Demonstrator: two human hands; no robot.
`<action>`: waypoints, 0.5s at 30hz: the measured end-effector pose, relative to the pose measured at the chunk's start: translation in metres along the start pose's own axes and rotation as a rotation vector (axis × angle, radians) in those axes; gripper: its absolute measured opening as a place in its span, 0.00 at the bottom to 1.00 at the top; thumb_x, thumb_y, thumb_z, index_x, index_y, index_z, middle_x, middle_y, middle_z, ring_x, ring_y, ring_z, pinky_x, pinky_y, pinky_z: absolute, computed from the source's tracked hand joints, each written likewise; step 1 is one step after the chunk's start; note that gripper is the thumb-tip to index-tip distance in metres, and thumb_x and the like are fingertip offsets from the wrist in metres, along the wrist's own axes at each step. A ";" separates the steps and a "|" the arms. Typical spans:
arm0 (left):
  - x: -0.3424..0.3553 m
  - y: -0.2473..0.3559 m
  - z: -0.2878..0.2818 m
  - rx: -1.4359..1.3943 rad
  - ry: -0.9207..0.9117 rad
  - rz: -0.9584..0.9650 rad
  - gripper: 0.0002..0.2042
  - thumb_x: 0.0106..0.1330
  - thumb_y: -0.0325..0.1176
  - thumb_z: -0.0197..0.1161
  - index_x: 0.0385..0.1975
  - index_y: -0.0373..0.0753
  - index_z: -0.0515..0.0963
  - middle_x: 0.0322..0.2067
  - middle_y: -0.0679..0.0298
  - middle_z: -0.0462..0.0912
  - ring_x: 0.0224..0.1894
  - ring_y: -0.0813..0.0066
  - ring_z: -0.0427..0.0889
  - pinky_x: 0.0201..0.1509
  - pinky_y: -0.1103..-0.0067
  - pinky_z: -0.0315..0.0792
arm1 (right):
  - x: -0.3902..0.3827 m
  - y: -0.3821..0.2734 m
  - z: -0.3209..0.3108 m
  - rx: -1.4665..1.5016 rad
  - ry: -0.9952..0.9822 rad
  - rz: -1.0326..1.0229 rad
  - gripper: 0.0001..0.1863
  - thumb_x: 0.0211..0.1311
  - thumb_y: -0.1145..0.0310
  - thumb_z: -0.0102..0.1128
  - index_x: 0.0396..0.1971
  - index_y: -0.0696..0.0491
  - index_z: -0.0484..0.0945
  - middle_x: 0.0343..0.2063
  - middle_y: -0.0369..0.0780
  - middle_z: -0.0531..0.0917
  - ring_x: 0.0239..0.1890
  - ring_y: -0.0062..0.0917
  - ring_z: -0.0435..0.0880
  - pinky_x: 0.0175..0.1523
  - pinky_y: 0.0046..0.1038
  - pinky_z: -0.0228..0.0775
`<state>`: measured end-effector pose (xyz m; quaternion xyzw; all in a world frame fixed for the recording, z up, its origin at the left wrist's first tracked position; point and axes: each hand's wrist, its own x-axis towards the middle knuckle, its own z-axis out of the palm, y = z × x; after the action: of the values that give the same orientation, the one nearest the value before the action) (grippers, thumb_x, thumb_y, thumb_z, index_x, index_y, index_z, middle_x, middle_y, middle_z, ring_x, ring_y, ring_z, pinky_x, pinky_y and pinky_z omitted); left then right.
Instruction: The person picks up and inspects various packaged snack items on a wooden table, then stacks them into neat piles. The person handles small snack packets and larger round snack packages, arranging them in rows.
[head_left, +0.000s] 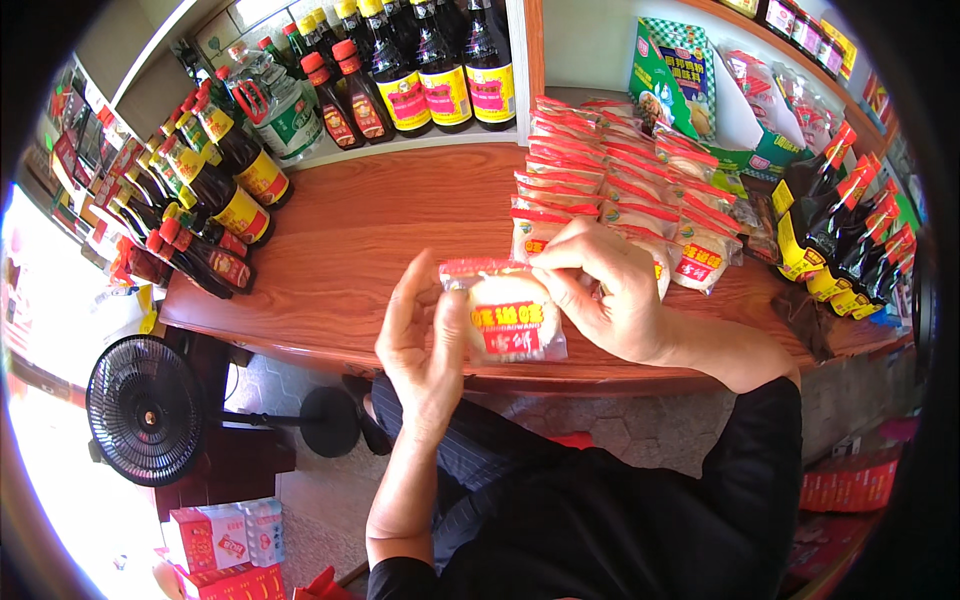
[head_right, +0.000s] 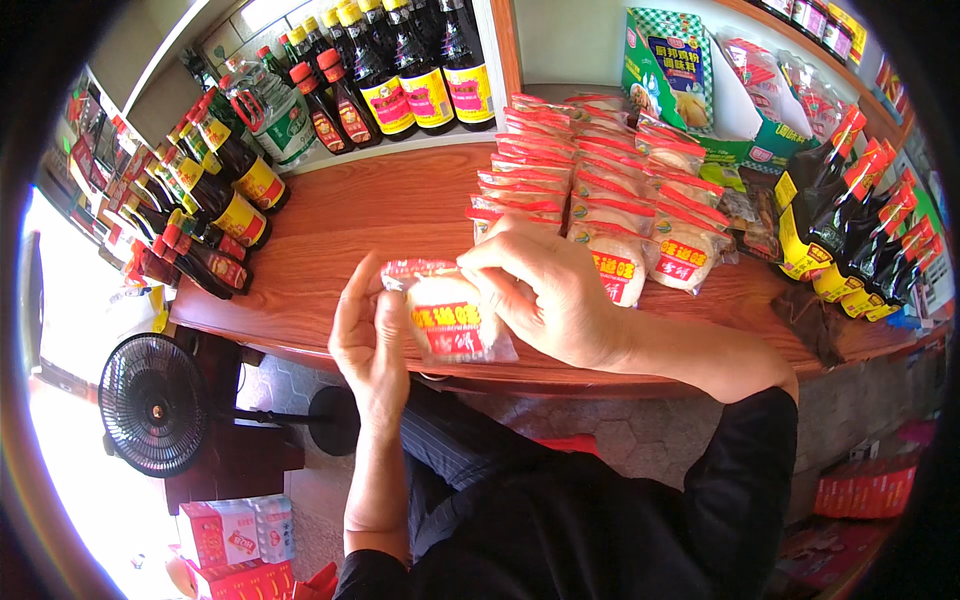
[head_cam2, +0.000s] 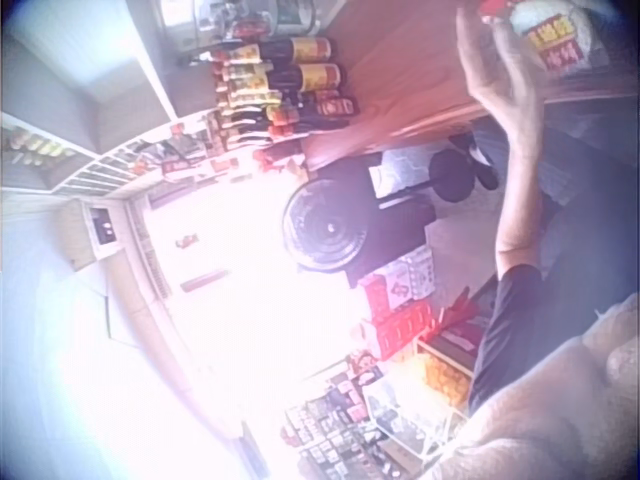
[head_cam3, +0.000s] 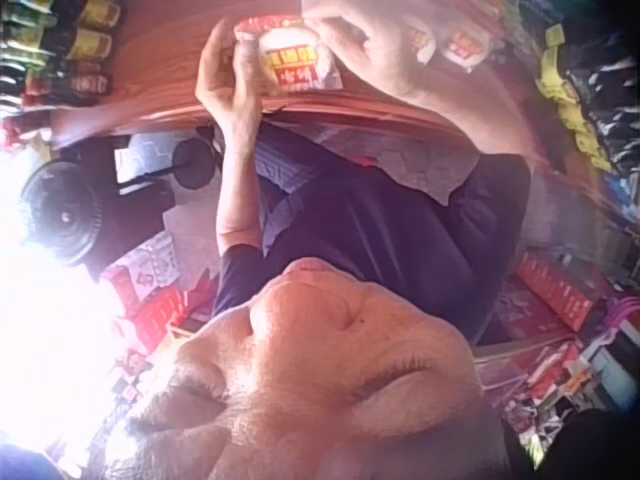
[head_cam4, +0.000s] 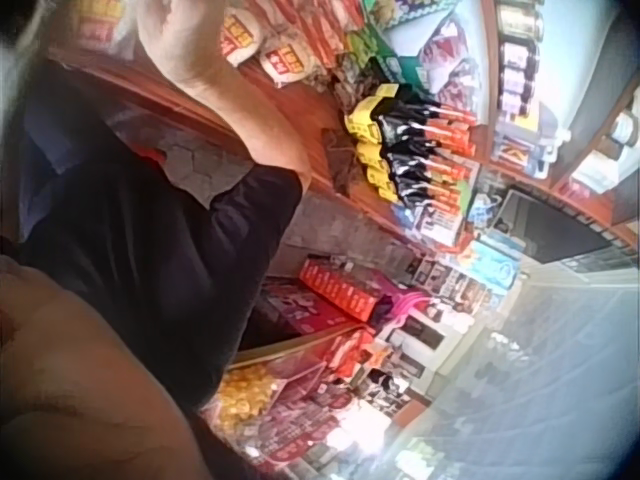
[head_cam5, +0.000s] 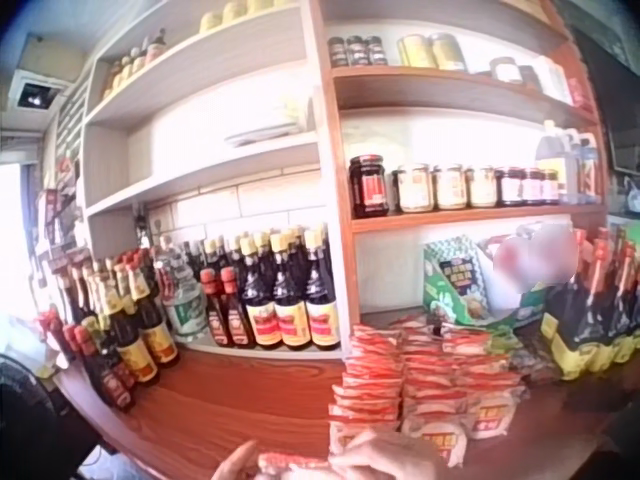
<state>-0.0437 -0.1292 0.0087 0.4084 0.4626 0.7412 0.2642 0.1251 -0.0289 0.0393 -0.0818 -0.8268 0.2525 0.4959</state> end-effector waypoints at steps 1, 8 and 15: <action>-0.001 -0.003 0.001 0.123 -0.063 0.048 0.31 0.62 0.27 0.70 0.64 0.29 0.64 0.47 0.55 0.80 0.45 0.72 0.80 0.49 0.79 0.76 | 0.002 -0.003 -0.004 -0.046 0.007 0.000 0.11 0.55 0.84 0.65 0.39 0.59 0.77 0.29 0.42 0.78 0.29 0.31 0.80 0.32 0.28 0.72; -0.012 -0.008 0.034 0.706 -0.106 0.325 0.59 0.41 0.36 0.82 0.70 0.24 0.45 0.60 0.39 0.64 0.59 0.47 0.69 0.64 0.62 0.65 | 0.001 -0.006 -0.006 -0.262 0.061 -0.134 0.13 0.52 0.85 0.66 0.39 0.60 0.78 0.32 0.44 0.80 0.29 0.29 0.84 0.29 0.27 0.75; 0.008 -0.017 0.035 0.610 -0.007 0.357 0.56 0.46 0.33 0.81 0.71 0.27 0.45 0.67 0.39 0.57 0.69 0.48 0.62 0.68 0.65 0.63 | 0.008 -0.001 -0.008 -0.302 0.092 -0.244 0.15 0.50 0.84 0.69 0.40 0.59 0.80 0.33 0.44 0.81 0.29 0.28 0.83 0.29 0.28 0.75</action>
<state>-0.0183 -0.0994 0.0048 0.5455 0.5829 0.6022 -0.0022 0.1280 -0.0241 0.0491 -0.0658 -0.8356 0.0596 0.5422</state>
